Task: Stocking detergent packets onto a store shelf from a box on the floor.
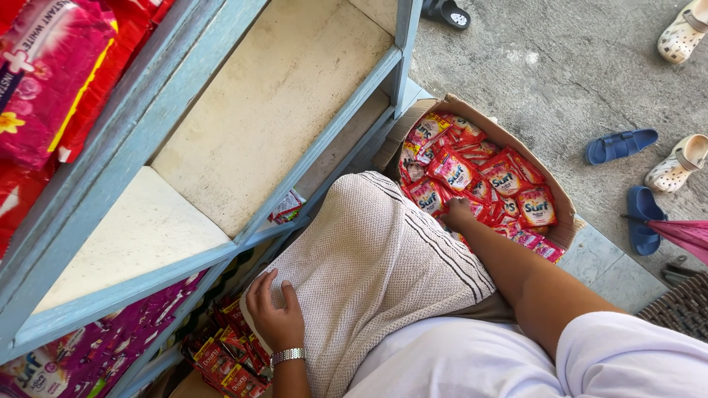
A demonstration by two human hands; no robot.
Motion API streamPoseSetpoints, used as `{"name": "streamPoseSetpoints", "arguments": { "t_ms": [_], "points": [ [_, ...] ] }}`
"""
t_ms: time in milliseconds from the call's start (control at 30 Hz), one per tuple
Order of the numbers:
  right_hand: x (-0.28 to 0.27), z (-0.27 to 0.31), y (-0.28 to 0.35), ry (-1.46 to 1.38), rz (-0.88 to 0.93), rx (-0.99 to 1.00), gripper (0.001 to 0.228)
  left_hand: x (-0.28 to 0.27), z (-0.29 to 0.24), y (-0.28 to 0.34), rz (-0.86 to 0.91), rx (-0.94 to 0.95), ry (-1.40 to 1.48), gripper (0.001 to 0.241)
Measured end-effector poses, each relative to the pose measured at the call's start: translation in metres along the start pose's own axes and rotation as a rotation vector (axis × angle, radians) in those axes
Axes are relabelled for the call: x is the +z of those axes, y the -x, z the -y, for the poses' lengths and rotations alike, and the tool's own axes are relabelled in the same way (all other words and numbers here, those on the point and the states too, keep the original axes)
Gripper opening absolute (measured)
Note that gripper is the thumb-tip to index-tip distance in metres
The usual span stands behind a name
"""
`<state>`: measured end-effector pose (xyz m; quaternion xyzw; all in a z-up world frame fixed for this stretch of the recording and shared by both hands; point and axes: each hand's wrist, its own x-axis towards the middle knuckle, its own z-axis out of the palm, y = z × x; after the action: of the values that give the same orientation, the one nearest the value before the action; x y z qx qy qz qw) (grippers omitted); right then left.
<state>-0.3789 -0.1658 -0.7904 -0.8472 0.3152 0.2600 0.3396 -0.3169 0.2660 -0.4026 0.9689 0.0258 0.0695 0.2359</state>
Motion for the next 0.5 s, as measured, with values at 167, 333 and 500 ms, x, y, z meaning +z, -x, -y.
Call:
{"name": "streamPoseSetpoints", "arguments": {
  "t_ms": [167, 333, 500],
  "points": [
    [0.003, -0.009, -0.006, 0.063, 0.135, 0.05, 0.058, 0.001, 0.001, 0.0, 0.01, -0.009, 0.007, 0.028],
    [-0.02, 0.021, 0.026, -0.453, 0.234, 0.316, 0.063, 0.002, 0.002, 0.0, -0.009, 0.017, 0.01, 0.027],
    [0.009, -0.013, -0.009, -0.526, 0.185, 0.212, 0.044, -0.001, 0.001, 0.0, 0.006, -0.003, 0.013, 0.026]
  ]
}}
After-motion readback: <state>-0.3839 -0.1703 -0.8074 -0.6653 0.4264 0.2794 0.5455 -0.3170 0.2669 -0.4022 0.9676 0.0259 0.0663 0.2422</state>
